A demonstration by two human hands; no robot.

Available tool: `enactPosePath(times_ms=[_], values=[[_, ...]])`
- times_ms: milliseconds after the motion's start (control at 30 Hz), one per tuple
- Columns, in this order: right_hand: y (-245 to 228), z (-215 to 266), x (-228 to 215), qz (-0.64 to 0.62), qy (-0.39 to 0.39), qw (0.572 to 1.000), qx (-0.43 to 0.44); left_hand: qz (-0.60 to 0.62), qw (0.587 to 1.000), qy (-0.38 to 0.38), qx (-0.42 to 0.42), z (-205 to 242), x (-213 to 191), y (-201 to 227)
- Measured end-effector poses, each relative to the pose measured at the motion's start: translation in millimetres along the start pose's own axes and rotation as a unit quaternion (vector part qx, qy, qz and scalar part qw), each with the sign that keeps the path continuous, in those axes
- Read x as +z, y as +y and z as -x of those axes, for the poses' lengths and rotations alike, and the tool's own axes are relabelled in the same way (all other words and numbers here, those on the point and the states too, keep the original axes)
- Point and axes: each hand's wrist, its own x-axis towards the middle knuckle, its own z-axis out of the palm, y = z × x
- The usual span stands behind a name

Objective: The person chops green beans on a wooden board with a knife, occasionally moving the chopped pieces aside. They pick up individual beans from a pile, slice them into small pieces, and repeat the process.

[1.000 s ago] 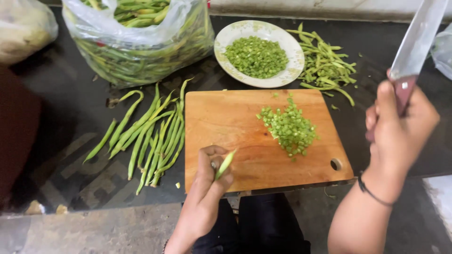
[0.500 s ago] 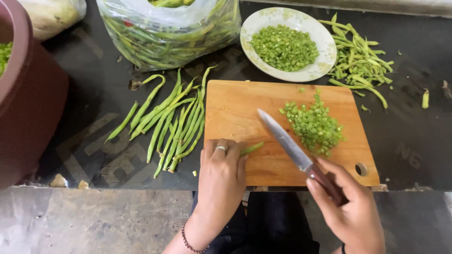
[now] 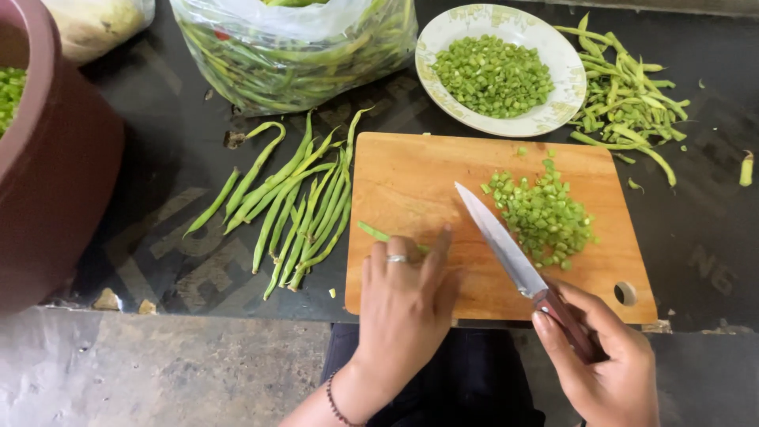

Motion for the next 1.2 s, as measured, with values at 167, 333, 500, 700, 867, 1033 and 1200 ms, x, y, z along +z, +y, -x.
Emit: enactPosePath(times_ms=[167, 333, 500, 700, 867, 1033, 1200], values=[[6, -1, -3, -0.015, -0.015, 0.999, -0.024, 0.0, 1.0, 0.029, 0.002, 10, 5, -1], [13, 2, -4, -0.003, -0.024, 1.0, 0.0, 0.005, 0.999, 0.043, -0.006, 6, -5, -4], [0, 1, 5, 0.04, -0.025, 0.998, 0.04, -0.023, 0.999, 0.031, 0.007, -22, 8, -10], [-18, -2, 12, 0.167, -0.035, 0.985, -0.016, -0.044, 0.999, 0.007, -0.006, -16, 13, -13], [-22, 6, 21, 0.166, -0.055, 0.98, -0.093, -0.001, 1.0, -0.005, -0.013, -18, 2, -10], [-22, 10, 28, 0.165, -0.053, 0.983, -0.061, 0.052, 0.999, 0.007, -0.01, -22, 5, -11], [5, 25, 29, 0.213, -0.007, 0.973, -0.089, 0.063, 0.998, 0.027, -0.007, -21, 7, -12]])
